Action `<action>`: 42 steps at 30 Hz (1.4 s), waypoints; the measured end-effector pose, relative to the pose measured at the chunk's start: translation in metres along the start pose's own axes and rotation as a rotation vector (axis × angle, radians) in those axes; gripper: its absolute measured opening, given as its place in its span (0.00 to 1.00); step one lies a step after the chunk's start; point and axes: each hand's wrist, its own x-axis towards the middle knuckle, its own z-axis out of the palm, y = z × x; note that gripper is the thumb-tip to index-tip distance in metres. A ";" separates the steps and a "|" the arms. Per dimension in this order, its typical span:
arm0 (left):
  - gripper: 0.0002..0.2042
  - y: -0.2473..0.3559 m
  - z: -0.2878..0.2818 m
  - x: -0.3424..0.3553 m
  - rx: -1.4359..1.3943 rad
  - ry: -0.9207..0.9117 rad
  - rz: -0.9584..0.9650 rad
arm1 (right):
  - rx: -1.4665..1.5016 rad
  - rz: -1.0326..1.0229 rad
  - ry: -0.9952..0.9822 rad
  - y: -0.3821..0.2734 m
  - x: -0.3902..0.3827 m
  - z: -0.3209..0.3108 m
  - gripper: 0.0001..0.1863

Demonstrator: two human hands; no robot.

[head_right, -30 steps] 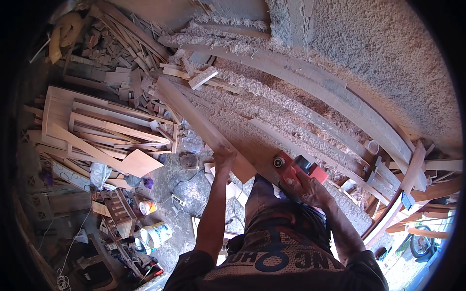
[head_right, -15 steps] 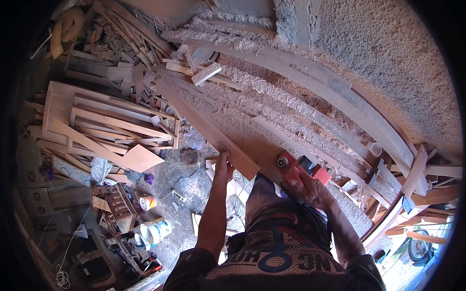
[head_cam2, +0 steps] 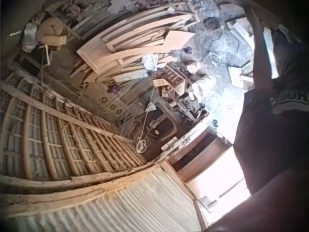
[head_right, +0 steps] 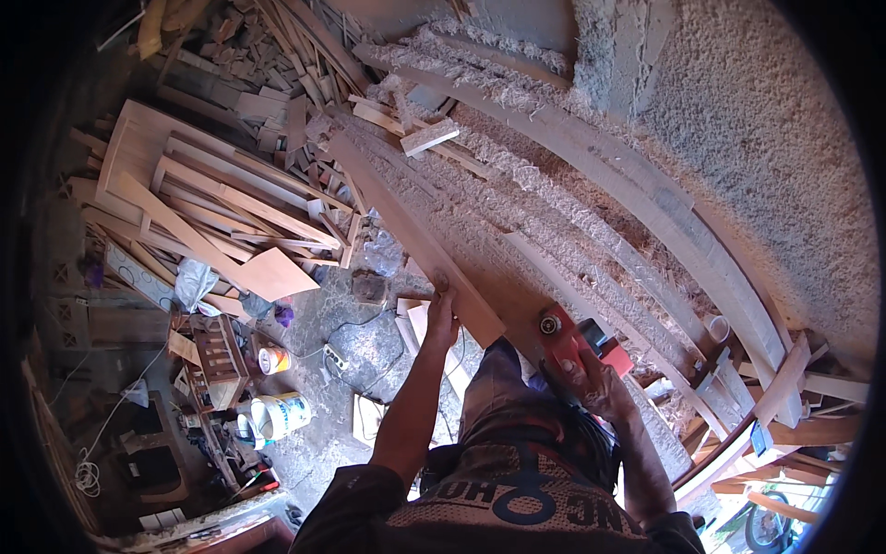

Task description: The person uses a circular saw to cut a long wooden plank into smaller pieces. They measure and mark the wood with a tape measure and pencil, then use a power planer to smooth the surface of the plank. The person repeatedly cuts the wood and clears sawdust from the work area.

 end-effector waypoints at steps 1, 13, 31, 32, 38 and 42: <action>0.28 -0.004 0.003 -0.005 -0.010 0.006 -0.040 | 0.021 0.034 0.015 0.010 -0.015 0.015 0.41; 0.38 -0.009 0.056 -0.029 0.907 0.486 0.290 | 0.056 0.083 -0.132 0.020 -0.021 0.013 0.38; 0.15 -0.076 -0.051 -0.127 1.127 -0.617 0.792 | 0.649 0.787 -0.178 -0.084 0.063 -0.039 0.40; 0.15 -0.088 -0.064 -0.130 1.178 -0.740 0.810 | 0.630 0.747 -0.187 -0.087 0.067 -0.037 0.40; 0.14 -0.175 -0.132 -0.163 1.077 -0.125 0.299 | 0.615 0.756 -0.468 -0.108 0.110 -0.006 0.27; 0.15 -0.220 -0.194 -0.179 1.248 0.071 0.161 | 0.356 0.535 -0.606 -0.140 0.156 0.065 0.24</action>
